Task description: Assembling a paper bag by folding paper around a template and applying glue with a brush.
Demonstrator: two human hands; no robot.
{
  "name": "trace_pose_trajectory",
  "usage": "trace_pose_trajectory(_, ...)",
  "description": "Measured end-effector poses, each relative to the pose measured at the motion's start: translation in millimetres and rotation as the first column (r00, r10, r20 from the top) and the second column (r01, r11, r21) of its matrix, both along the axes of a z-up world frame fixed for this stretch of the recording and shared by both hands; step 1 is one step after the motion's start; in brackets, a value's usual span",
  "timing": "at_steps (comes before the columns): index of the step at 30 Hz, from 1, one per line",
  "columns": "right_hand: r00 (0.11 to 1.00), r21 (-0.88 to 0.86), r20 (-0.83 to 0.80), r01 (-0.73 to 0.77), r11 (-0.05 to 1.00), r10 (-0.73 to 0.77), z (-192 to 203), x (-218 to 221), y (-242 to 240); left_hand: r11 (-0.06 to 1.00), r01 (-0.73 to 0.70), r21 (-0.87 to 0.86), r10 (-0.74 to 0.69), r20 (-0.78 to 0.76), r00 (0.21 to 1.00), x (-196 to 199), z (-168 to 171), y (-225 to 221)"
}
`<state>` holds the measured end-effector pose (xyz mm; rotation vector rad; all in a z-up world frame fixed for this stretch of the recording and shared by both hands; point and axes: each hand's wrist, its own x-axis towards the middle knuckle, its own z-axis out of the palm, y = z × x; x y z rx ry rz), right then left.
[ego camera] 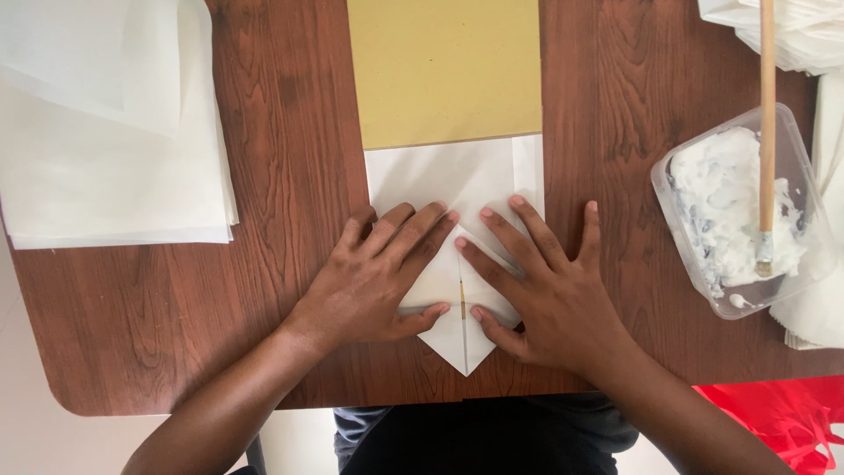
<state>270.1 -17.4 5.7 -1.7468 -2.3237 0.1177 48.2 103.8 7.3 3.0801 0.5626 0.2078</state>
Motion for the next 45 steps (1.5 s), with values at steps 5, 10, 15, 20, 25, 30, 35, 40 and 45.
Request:
trace_pose_trajectory(5,0.999,0.027,0.000,0.054,0.998,-0.054,1,-6,1,0.999,-0.004,-0.045,0.004,0.011,1.000,-3,-3,-1)
trace_pose_trajectory(10,0.994,0.033,0.067,0.086,0.996,-0.088,0,-9,2,0.999,-0.015,-0.044,0.015,-0.010,1.000,-7,-5,-3)
trace_pose_trajectory(15,0.994,0.062,0.080,0.074,0.995,-0.078,-1,-10,2,0.998,-0.003,-0.059,0.011,0.139,0.990,-8,-2,-4)
trace_pose_trajectory(20,0.994,0.063,0.059,0.093,0.994,-0.097,1,-13,3,0.996,0.029,-0.090,-0.014,0.161,0.987,-7,2,0)
trace_pose_trajectory(25,0.991,0.082,0.052,0.121,0.989,-0.125,-1,-15,5,0.992,0.023,-0.127,-0.001,0.167,0.986,-8,0,-2)
trace_pose_trajectory(30,0.991,0.075,0.003,0.135,0.988,-0.136,1,-14,7,0.994,0.022,-0.112,-0.004,0.159,0.987,-8,-1,-2)
trace_pose_trajectory(35,0.992,0.078,0.030,0.117,0.990,-0.120,-2,-15,5,0.995,0.025,-0.099,-0.010,0.139,0.990,-8,1,-1)
trace_pose_trajectory(40,0.985,0.072,0.074,0.150,0.986,-0.155,1,-16,7,0.992,0.025,-0.126,-0.005,0.152,0.988,-8,-1,-2)
trace_pose_trajectory(45,0.984,0.034,0.026,0.175,0.984,-0.176,1,-18,7,0.998,-0.013,-0.069,0.018,0.063,0.998,-8,-2,-3)
